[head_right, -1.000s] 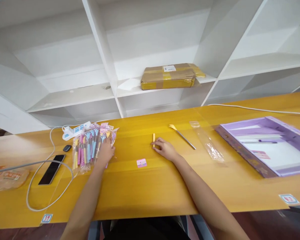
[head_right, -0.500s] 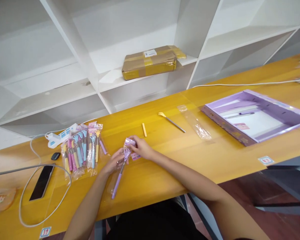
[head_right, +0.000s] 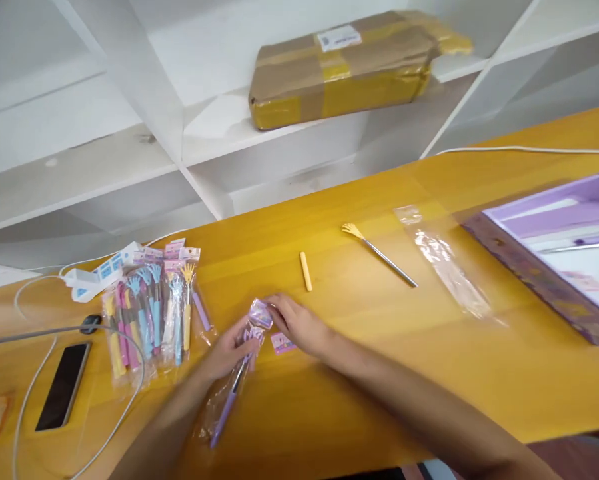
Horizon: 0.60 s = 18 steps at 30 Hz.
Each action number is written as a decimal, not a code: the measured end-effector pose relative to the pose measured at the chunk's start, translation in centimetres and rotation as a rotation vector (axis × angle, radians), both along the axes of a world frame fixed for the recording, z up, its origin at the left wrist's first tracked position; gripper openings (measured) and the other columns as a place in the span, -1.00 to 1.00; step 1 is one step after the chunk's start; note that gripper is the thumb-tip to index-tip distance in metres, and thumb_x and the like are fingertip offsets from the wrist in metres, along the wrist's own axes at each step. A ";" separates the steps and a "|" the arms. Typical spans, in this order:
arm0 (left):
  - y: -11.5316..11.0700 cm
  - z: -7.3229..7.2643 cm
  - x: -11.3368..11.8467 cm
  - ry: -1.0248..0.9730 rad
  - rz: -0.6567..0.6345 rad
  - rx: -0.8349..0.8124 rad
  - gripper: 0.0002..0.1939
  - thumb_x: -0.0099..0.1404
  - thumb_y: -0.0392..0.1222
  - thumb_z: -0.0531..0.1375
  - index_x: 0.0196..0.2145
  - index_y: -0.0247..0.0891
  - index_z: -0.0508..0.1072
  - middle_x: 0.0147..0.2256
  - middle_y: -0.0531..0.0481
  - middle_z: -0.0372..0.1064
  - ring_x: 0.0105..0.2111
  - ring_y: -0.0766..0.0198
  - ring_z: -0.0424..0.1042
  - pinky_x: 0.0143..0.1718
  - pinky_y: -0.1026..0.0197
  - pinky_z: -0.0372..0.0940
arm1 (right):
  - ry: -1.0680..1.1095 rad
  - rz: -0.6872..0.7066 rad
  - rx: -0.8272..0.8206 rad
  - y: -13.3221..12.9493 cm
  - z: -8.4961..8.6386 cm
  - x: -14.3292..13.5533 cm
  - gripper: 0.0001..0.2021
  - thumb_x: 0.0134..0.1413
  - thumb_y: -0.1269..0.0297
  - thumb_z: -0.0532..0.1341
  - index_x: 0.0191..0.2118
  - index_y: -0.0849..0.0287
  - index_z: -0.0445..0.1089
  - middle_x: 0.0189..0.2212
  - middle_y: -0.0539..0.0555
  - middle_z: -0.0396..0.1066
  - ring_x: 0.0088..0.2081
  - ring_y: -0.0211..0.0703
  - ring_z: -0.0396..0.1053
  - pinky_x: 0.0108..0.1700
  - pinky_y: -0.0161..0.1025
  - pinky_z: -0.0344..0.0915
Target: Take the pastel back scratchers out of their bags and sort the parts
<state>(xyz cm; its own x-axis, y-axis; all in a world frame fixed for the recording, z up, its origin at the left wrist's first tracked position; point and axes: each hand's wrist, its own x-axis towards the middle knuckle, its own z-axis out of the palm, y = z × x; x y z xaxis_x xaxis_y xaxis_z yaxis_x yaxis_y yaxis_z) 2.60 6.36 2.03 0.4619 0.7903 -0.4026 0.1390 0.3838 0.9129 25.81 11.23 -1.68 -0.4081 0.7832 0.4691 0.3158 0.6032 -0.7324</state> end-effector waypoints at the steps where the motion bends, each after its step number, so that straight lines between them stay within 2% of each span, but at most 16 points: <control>1: -0.2 0.2 0.0 -0.009 -0.010 -0.009 -0.34 0.45 0.19 0.29 0.34 -0.20 0.34 -0.40 0.05 0.46 -0.55 0.30 0.44 -0.49 0.30 0.30 | -0.014 -0.012 -0.006 -0.3 0.0 0.2 -0.77 0.49 0.36 0.11 0.16 0.04 0.30 -0.09 0.13 0.55 -0.12 -0.08 0.59 -0.09 -0.12 0.58; 5: -0.6 0.6 0.0 -0.035 -0.037 -0.033 -0.29 0.44 0.20 0.30 0.39 -0.17 0.30 -0.33 0.01 0.50 -0.55 0.30 0.43 -0.46 0.27 0.33 | -0.071 -0.061 0.031 -0.7 0.0 0.9 -0.71 0.47 0.35 0.14 0.21 0.01 0.29 -0.10 0.14 0.55 -0.14 -0.06 0.60 -0.17 -0.12 0.61; 8: -0.9 0.3 -0.2 -0.038 -0.031 -0.010 -0.30 0.44 0.20 0.29 0.38 -0.18 0.32 -0.38 0.03 0.48 -0.55 0.29 0.43 -0.46 0.28 0.32 | -0.082 -0.111 0.200 -0.5 -0.1 1.6 -0.68 0.41 0.37 0.21 0.20 -0.01 0.33 -0.04 0.18 0.51 -0.05 -0.02 0.57 -0.15 -0.12 0.59; 11: -1.1 -0.1 -0.2 -0.041 -0.049 0.024 -0.30 0.44 0.19 0.29 0.39 -0.16 0.31 -0.37 0.03 0.47 -0.55 0.29 0.42 -0.45 0.27 0.34 | -0.110 -0.106 0.351 -0.2 -0.1 2.2 -0.69 0.35 0.37 0.29 0.14 -0.06 0.41 0.04 0.16 0.48 -0.17 -0.12 0.54 -0.18 -0.20 0.55; 13: -1.0 -0.2 0.0 -0.056 -0.050 0.046 -0.29 0.44 0.18 0.30 0.40 -0.18 0.30 -0.40 0.05 0.44 -0.56 0.30 0.42 -0.46 0.28 0.34 | -0.128 -0.061 0.407 0.1 -0.1 2.3 -0.68 0.29 0.27 0.38 0.12 -0.06 0.43 0.06 0.16 0.47 -0.19 -0.14 0.53 -0.16 -0.20 0.54; 16: -0.9 -0.3 0.5 -0.070 -0.026 0.097 -0.28 0.45 0.14 0.30 0.39 -0.25 0.29 -0.44 0.09 0.39 -0.56 0.32 0.40 -0.48 0.31 0.31 | -0.106 -0.030 0.434 0.5 0.1 2.0 -0.53 0.20 0.14 0.46 0.17 0.00 0.37 0.06 0.20 0.47 0.01 0.00 0.53 -0.01 -0.11 0.56; 18: -0.8 -0.3 0.8 -0.084 -0.029 0.130 -0.28 0.46 0.11 0.30 0.41 -0.28 0.27 -0.45 0.11 0.37 -0.57 0.34 0.39 -0.48 0.32 0.31 | -0.099 -0.052 0.426 0.6 0.2 1.7 -0.56 0.26 0.18 0.41 0.18 0.03 0.36 0.05 0.21 0.47 0.08 0.01 0.51 0.06 -0.09 0.55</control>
<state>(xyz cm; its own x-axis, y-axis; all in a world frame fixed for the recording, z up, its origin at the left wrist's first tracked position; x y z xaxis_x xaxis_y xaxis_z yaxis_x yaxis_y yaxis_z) 3.39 5.58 1.69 0.5129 0.8190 -0.2570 0.0698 0.2586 0.9635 27.48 11.83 -1.47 -0.4330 0.5488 0.7151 0.4096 0.8265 -0.3862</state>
